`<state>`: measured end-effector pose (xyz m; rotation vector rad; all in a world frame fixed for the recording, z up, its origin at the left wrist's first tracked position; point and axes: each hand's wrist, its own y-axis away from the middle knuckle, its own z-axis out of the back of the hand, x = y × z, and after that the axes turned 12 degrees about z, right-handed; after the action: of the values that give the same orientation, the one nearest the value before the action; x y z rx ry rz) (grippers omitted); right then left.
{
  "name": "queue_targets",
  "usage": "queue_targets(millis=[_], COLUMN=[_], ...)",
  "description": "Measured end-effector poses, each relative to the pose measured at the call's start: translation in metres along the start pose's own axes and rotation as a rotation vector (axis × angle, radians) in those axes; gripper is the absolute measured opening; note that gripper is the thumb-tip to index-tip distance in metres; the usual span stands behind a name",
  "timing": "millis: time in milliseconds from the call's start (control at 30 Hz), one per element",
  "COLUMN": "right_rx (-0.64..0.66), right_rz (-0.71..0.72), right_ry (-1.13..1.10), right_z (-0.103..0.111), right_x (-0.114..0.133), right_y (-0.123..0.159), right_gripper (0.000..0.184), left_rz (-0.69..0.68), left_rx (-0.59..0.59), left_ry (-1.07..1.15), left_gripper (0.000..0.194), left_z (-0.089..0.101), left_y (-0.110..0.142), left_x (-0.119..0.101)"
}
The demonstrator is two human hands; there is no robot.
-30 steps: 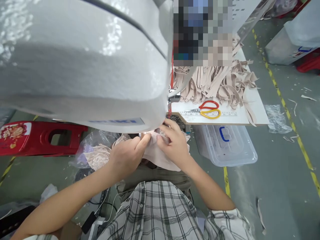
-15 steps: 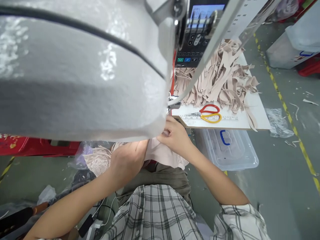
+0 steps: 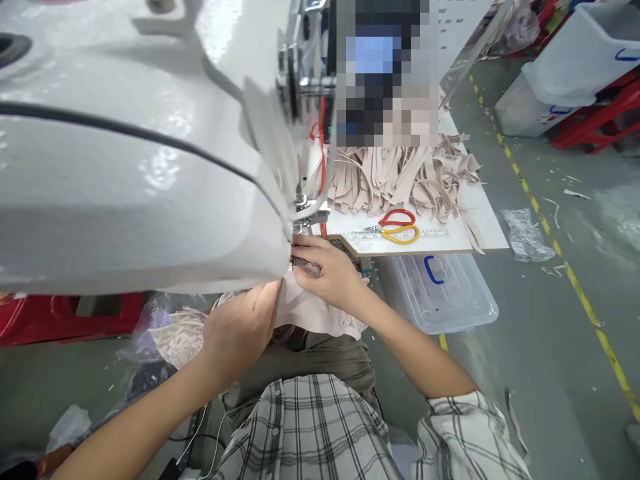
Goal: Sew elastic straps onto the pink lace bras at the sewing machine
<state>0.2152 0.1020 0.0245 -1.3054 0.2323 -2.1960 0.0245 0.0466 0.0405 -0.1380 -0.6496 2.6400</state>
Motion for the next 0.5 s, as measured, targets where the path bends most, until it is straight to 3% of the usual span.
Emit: queue_targets(millis=[500], right_rx=[-0.061], right_rz=[-0.069], right_ry=[-0.118], right_z=[-0.004], right_x=[-0.002], right_y=[0.013], right_gripper=[0.034], left_rz=[-0.017], left_rx=[0.018], left_ry=[0.025], left_gripper=[0.018], left_z=[0.001], left_y=[0.001], left_x=[0.002])
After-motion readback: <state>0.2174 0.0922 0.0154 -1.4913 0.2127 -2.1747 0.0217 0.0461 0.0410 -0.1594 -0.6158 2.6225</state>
